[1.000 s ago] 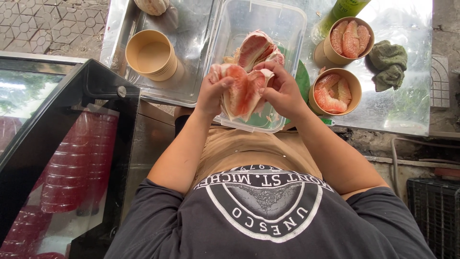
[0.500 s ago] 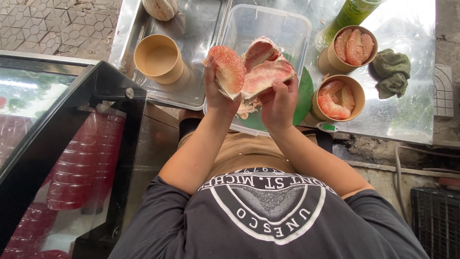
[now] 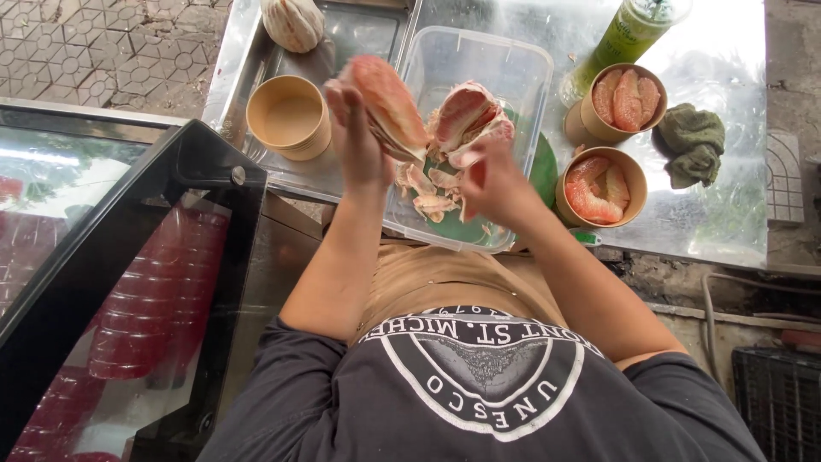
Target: Peeling a pomelo and removing segments into a container.
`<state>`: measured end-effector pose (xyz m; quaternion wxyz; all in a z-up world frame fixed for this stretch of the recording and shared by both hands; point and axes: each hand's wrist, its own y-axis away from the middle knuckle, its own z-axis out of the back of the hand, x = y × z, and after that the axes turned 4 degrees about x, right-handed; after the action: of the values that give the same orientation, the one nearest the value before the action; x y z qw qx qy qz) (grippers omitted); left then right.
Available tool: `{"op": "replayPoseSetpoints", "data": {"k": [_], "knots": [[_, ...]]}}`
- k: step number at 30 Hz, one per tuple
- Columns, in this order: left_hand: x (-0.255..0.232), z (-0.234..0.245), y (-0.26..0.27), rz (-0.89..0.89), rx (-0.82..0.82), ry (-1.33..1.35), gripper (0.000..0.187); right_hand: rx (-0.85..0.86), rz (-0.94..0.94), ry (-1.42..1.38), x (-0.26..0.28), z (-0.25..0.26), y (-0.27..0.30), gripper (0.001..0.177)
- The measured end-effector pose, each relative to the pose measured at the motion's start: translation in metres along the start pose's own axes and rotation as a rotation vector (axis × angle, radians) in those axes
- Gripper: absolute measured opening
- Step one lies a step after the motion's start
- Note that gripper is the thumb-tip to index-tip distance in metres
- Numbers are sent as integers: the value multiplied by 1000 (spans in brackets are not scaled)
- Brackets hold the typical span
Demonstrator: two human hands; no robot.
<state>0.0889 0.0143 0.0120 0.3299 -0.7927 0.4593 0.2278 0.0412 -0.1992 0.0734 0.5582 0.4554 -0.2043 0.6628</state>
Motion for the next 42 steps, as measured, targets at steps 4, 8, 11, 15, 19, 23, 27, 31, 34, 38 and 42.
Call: {"op": "replayPoseSetpoints", "data": {"k": [4, 8, 11, 15, 19, 23, 27, 31, 34, 38, 42], "knots": [[43, 41, 22, -29, 142, 168, 49, 94, 72, 237, -54, -19, -34, 50], [21, 1, 35, 64, 112, -113, 58, -88, 470, -113, -38, -28, -49, 48], [17, -22, 43, 31, 98, -396, 61, -153, 599, -320, -16, -38, -53, 51], [9, -36, 47, -131, 142, -680, 55, -220, 694, -349, -14, -51, -59, 43], [19, -26, 48, -84, 174, -595, 50, -227, 708, -427, -20, -50, -59, 34], [14, -34, 50, -13, 190, -599, 51, -334, 731, -341, -23, -41, -57, 29], [27, -27, 46, 107, 174, -462, 56, -431, 767, -304, -29, -36, -65, 26], [43, -19, 36, 229, 135, -226, 60, -423, 767, -458, -38, -34, -79, 26], [29, -34, 30, 352, 57, 27, 64, -364, 698, -784, -41, -35, -86, 30], [45, -21, 33, 357, 25, 47, 69, -353, 582, -856, -53, -35, -99, 39], [66, -3, 40, 197, 32, -245, 66, -318, 581, -603, -55, -33, -98, 44]]}}
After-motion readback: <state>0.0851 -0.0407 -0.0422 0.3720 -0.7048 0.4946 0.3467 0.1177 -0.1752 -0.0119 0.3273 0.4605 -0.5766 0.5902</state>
